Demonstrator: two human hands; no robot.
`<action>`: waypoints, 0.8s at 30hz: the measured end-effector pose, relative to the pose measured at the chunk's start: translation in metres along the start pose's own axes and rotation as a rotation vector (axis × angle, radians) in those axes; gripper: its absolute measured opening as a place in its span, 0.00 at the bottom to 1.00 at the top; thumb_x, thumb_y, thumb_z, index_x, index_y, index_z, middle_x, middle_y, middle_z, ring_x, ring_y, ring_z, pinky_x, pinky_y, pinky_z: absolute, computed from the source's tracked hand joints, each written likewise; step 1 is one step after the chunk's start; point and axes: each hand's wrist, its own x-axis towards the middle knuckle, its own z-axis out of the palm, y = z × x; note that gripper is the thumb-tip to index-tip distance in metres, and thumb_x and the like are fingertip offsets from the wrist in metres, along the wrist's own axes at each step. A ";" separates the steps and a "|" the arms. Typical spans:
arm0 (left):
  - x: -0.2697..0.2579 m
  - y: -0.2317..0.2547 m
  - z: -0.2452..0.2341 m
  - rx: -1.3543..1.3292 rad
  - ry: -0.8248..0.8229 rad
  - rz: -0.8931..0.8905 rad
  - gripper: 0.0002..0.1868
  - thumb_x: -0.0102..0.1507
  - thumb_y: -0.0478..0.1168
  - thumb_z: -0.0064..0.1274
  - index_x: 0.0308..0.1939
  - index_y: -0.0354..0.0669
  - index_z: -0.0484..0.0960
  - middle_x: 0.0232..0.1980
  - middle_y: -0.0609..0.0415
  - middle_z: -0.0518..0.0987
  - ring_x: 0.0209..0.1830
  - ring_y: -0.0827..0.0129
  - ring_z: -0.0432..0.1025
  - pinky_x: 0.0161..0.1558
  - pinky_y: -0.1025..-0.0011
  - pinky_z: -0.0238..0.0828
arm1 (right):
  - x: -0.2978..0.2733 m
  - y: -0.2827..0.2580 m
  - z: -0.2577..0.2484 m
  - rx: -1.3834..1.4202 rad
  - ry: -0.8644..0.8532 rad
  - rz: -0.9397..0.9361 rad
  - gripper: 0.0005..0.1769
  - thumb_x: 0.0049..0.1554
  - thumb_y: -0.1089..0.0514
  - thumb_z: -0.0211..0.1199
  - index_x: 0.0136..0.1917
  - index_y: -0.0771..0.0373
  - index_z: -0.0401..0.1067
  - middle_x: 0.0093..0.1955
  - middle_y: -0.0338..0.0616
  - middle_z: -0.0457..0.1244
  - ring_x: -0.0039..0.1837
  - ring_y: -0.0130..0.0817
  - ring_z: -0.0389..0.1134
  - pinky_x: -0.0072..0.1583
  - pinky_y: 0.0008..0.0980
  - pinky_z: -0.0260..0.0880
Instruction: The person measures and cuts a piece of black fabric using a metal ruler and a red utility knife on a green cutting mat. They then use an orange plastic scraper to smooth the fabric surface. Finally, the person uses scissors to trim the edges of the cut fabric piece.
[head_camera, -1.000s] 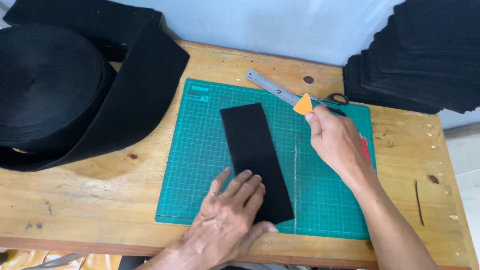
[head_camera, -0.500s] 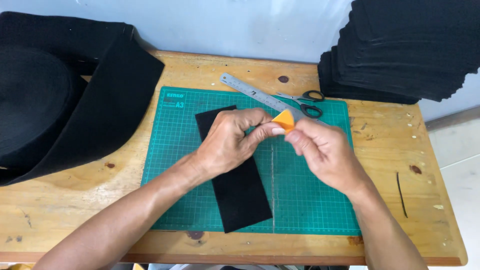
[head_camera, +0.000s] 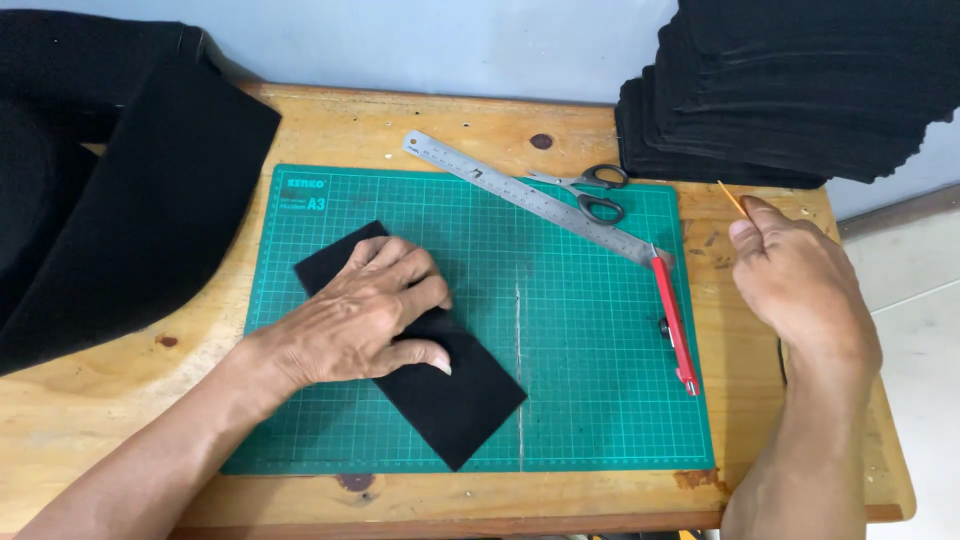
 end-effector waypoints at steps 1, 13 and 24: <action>-0.003 -0.003 0.001 -0.024 -0.024 -0.046 0.29 0.65 0.68 0.47 0.47 0.47 0.75 0.47 0.53 0.69 0.48 0.58 0.61 0.53 0.57 0.57 | -0.001 -0.002 0.001 -0.047 -0.040 0.042 0.31 0.68 0.45 0.38 0.81 0.51 0.59 0.70 0.65 0.62 0.69 0.68 0.61 0.66 0.56 0.59; 0.003 -0.025 -0.038 -0.315 0.105 -0.556 0.09 0.66 0.47 0.59 0.41 0.50 0.75 0.30 0.61 0.78 0.27 0.69 0.70 0.33 0.66 0.65 | 0.017 -0.011 0.055 -0.144 0.307 -0.411 0.25 0.65 0.50 0.59 0.69 0.67 0.72 0.59 0.64 0.63 0.61 0.64 0.63 0.61 0.58 0.65; 0.029 -0.023 -0.052 -0.384 -0.013 -0.600 0.11 0.62 0.35 0.54 0.49 0.45 0.82 0.46 0.45 0.87 0.54 0.47 0.79 0.58 0.52 0.71 | 0.043 -0.045 0.085 -0.062 0.315 -0.630 0.15 0.66 0.55 0.54 0.61 0.55 0.78 0.59 0.46 0.64 0.59 0.52 0.65 0.57 0.51 0.70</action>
